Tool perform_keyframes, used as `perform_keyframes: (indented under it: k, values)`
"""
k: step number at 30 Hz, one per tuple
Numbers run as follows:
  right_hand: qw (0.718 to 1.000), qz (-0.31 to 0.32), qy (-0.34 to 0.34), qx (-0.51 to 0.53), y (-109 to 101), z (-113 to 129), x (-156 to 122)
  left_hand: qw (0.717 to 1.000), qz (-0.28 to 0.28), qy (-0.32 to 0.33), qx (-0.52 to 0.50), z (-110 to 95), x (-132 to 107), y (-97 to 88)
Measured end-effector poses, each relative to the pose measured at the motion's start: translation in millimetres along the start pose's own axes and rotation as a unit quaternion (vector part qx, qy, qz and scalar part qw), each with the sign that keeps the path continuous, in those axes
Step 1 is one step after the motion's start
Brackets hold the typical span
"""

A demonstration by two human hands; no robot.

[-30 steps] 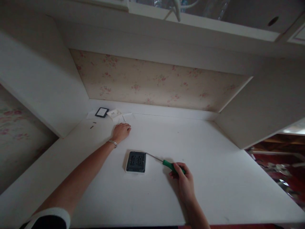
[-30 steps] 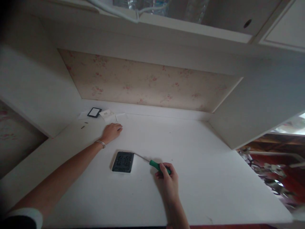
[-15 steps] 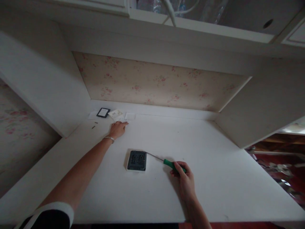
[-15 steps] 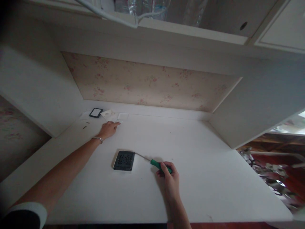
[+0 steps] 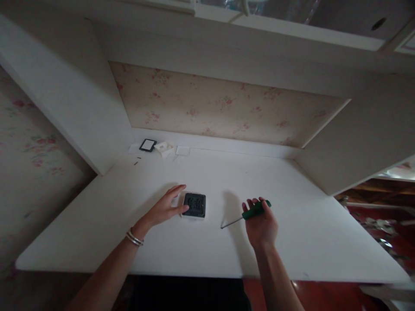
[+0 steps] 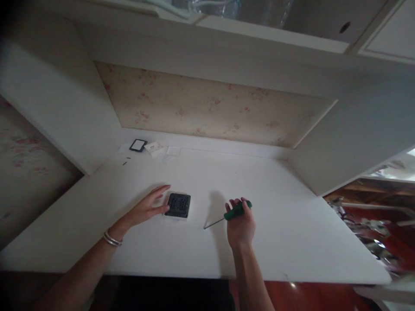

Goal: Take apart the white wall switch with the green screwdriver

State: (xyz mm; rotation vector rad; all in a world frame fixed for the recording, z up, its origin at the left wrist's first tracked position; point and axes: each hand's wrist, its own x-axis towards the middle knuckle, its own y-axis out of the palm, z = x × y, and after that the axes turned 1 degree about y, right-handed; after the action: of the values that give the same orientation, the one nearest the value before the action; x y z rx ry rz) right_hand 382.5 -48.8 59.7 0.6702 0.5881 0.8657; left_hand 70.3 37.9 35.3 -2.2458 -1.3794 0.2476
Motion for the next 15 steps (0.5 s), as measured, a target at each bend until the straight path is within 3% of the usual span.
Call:
perform_keyframes:
  k: [4,8,11,15]
  values:
    - [0.993,0.113,-0.012,-0.024,62,9,-20,0.998,0.033,0.005,0.052,8,-5,8.4]
    - [0.982,0.165,-0.037,-0.083,116,-5,-36,0.995,0.018,0.040,0.095,13,-3,15.5]
    - [0.971,0.210,-0.036,-0.109,143,-29,-40,0.993,-0.002,0.055,0.102,15,-4,18.5]
    - [0.960,0.255,-0.006,-0.116,164,-63,-39,0.991,-0.016,0.078,0.109,20,-6,19.0]
